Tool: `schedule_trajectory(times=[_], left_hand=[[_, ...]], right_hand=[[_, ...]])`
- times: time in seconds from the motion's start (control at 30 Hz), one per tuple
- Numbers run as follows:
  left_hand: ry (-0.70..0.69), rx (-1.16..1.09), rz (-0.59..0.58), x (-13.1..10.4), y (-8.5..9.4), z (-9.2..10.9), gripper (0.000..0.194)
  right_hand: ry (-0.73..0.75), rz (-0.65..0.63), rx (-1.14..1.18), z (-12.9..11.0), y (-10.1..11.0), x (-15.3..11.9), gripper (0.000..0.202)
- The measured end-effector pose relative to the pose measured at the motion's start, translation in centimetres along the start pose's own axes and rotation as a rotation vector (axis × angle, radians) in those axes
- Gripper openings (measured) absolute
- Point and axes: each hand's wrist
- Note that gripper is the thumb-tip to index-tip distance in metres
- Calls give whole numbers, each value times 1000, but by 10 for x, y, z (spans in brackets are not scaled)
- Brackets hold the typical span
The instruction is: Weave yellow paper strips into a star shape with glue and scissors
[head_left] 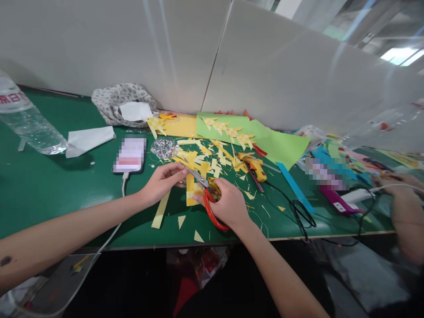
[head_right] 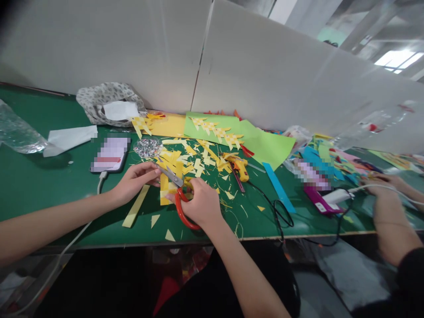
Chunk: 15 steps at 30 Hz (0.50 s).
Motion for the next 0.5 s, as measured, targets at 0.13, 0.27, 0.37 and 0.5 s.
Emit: schedule_trajectory(times=[0.13,0.27,0.37,0.5], left_hand=[[-53,22,15,-1,0,2,18],[-82,9,22,0,0,2,17],[-92,-2,15,0,0,1,16],[-110,8,18,-1,0,0,14]], right_hand=[[5,0,5,0,0,-1,41],[9,5,6,0,0,-1,41],[13,12,14,-1,0,-1,41],[29,18,29,-1,-1,-1,42]])
Point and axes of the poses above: each hand's wrist, its own x-axis towards the middle knuckle, its own y-axis out of the back of the hand, z = x × y
